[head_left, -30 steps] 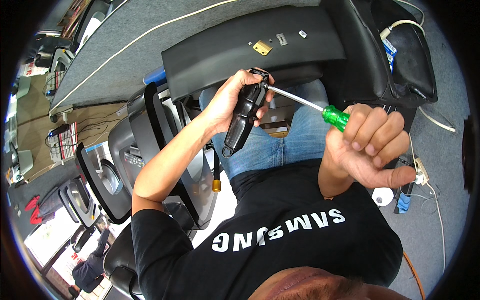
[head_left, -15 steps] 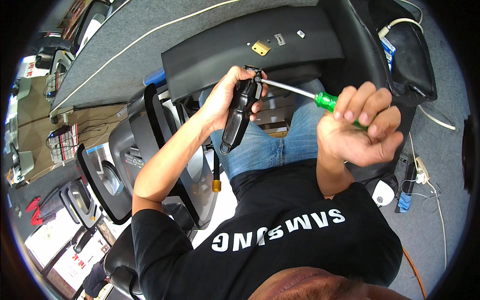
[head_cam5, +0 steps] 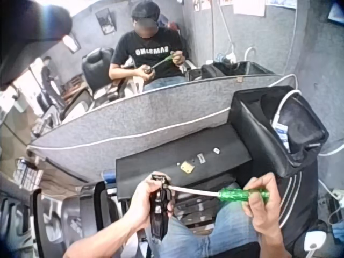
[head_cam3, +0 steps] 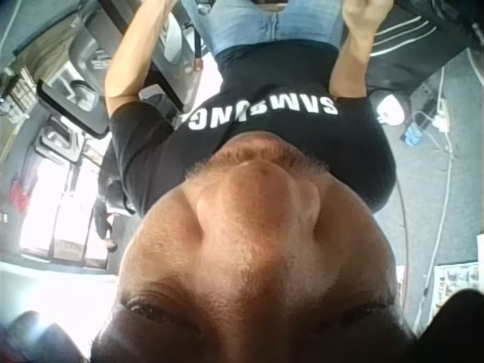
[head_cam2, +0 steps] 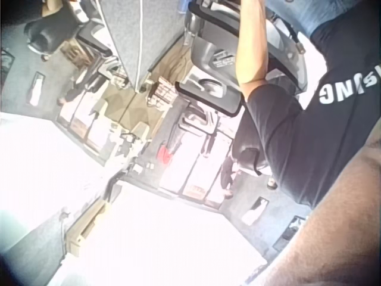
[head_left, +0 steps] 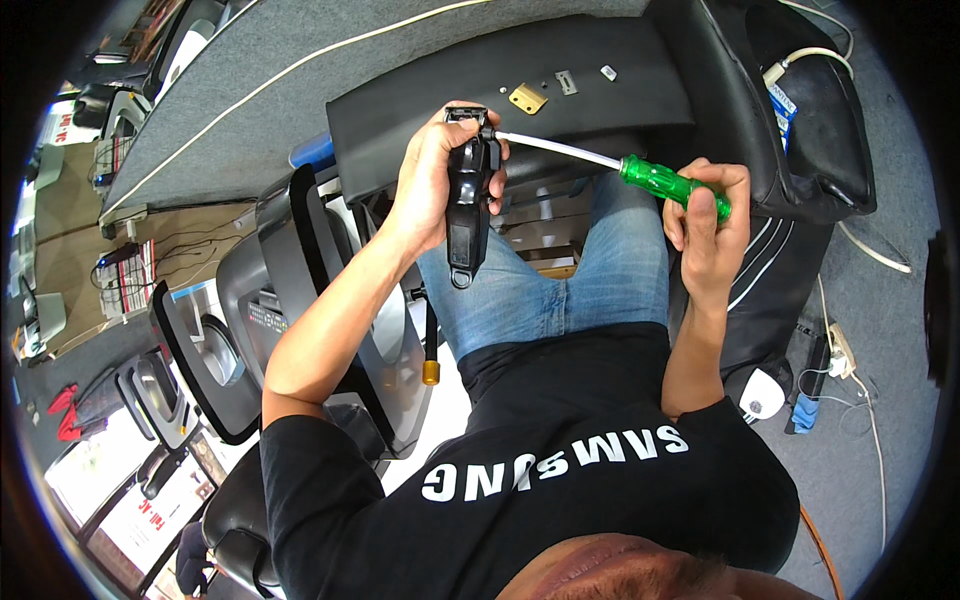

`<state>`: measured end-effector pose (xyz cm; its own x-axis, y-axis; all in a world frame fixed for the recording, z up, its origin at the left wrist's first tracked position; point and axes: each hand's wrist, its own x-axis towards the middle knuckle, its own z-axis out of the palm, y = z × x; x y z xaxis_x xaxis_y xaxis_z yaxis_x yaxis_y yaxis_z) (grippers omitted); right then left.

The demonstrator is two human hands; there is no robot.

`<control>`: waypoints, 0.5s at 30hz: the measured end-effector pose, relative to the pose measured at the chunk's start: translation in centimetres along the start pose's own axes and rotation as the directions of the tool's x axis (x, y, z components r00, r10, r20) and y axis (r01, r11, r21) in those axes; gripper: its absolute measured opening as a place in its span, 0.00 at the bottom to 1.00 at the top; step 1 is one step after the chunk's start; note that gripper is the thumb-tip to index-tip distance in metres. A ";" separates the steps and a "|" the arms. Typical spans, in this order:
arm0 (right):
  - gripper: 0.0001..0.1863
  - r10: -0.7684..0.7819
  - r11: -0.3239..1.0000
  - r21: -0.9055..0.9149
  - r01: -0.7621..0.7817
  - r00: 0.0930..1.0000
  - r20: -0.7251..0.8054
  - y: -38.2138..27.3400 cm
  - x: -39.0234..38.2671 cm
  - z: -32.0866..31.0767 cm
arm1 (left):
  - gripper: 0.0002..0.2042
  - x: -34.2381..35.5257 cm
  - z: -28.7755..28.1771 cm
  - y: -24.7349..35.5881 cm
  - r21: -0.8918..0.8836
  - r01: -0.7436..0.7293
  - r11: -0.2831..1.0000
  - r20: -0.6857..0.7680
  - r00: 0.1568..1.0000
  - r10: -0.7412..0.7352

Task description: The person disassembles and reassembles a pair of hair clippers. Using a screwdriver, the person removes the blades, brushes out hair debris, and then carefully aligns and screws the metal blades back onto the clipper body.

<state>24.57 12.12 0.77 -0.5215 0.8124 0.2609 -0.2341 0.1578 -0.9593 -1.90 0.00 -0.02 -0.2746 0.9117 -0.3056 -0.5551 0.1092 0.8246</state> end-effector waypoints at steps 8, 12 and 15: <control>0.19 0.177 0.957 -0.252 -0.143 0.977 0.116 -2.1 0.0 -2.0 | 0.17 -0.1 0.1 0.0 -0.025 -0.020 0.999 0.027 0.999 0.020; 0.24 0.152 0.935 -0.334 -0.121 0.986 0.066 -1.7 -0.2 -2.2 | 0.17 0.0 0.1 0.2 0.014 -0.042 0.999 0.028 0.999 0.042; 0.24 0.350 0.911 -0.283 -0.301 0.926 0.143 -1.1 -0.2 -4.8 | 0.16 -0.1 0.1 0.0 0.001 -0.041 0.999 0.036 0.999 0.040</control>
<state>28.88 14.48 1.26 -0.6817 0.7274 -0.0786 0.1754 0.0583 -0.9828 -1.77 -0.07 0.11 -0.2684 0.9290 -0.2546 -0.5426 0.0726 0.8369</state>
